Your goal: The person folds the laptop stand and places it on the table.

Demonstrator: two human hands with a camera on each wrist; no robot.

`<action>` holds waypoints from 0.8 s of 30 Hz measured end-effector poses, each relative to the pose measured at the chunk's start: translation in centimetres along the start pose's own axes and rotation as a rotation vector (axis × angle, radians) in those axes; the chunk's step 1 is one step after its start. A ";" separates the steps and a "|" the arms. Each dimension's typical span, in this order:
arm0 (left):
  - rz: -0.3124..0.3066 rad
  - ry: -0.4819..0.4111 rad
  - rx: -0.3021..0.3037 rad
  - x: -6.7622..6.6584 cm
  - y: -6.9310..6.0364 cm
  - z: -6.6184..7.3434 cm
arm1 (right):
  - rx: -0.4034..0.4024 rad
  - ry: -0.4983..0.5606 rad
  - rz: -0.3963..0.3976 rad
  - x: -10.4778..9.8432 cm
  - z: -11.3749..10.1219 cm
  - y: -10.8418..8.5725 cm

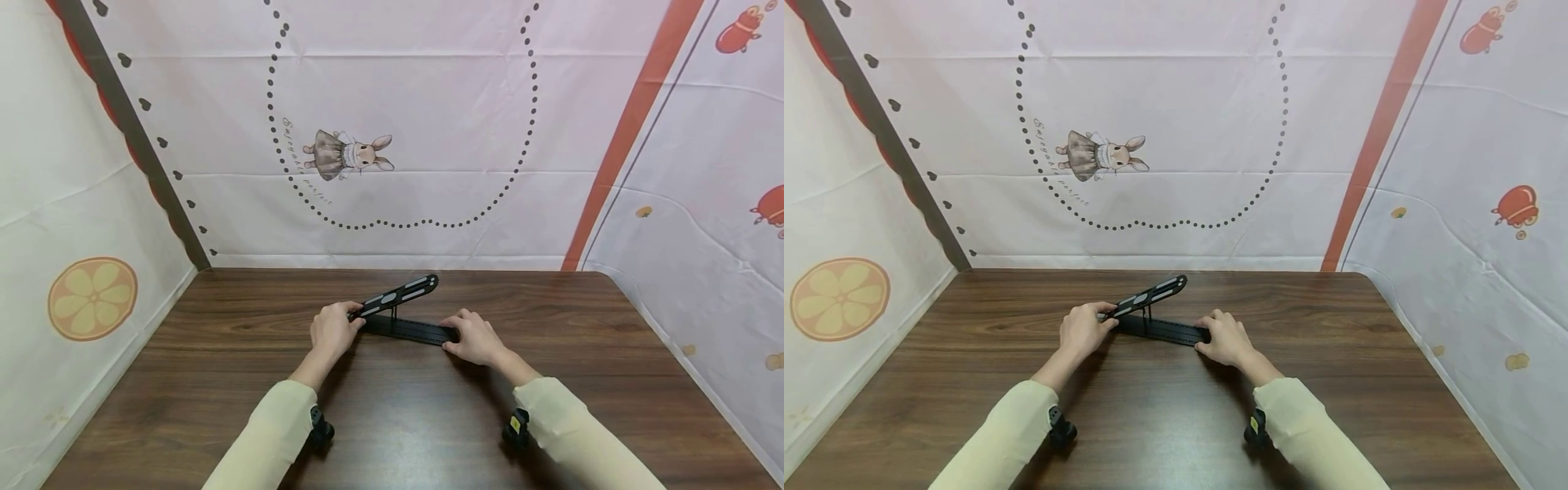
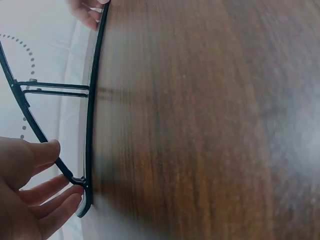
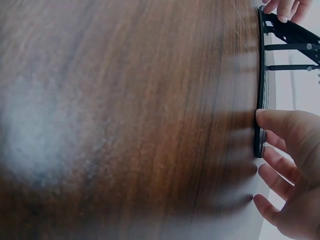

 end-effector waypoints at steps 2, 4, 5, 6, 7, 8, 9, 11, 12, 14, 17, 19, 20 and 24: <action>0.008 -0.003 0.004 0.1 0.0 0.1 | 0.002 0.001 0.002 0.0 0.0 -0.1; 0.018 -0.007 0.007 0.2 0.1 0.1 | -0.007 0.000 0.006 0.0 0.0 -0.3; 0.023 -0.008 0.009 0.3 0.1 0.1 | -0.012 -0.001 0.005 0.0 0.0 -0.4; 0.028 -0.008 0.009 0.3 0.1 0.1 | -0.018 -0.001 0.004 0.0 0.0 -0.5; 0.034 -0.007 0.011 0.4 0.2 0.1 | -0.028 -0.001 0.001 -0.1 -0.1 -0.6; 0.040 -0.006 0.012 0.4 0.2 0.1 | -0.039 -0.002 -0.002 -0.1 -0.1 -0.7; 0.047 -0.006 0.014 0.4 0.2 0.2 | -0.051 -0.002 -0.003 -0.1 -0.1 -0.8; 0.056 -0.009 0.020 0.4 0.2 0.2 | -0.079 0.000 -0.005 -0.3 -0.2 -1.0; 0.059 -0.012 0.024 0.4 0.2 0.2 | -0.093 0.001 -0.004 -0.3 -0.2 -1.1; 0.062 -0.015 0.034 0.5 0.3 0.3 | -0.116 0.003 0.001 -0.4 -0.3 -1.3; 0.054 -0.021 0.042 0.6 0.4 0.3 | -0.131 0.006 0.006 -0.5 -0.4 -1.5; 0.049 -0.023 0.043 0.7 0.4 0.2 | -0.123 0.011 0.001 -0.5 -0.4 -1.6; 0.046 -0.026 0.043 0.7 0.4 0.2 | -0.120 0.015 -0.003 -0.5 -0.5 -1.6; 0.042 -0.039 0.042 0.9 0.6 0.1 | -0.118 0.024 -0.012 -0.3 -0.6 -1.7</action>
Point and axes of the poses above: each hand's wrist, its own y-axis towards the middle knuckle, its own x-axis out of the palm, z = x × y, the point moved 4 cm from there along y, towards the middle knuckle, and after that the axes turned 4 degrees about -x, right-handed, at the moved point
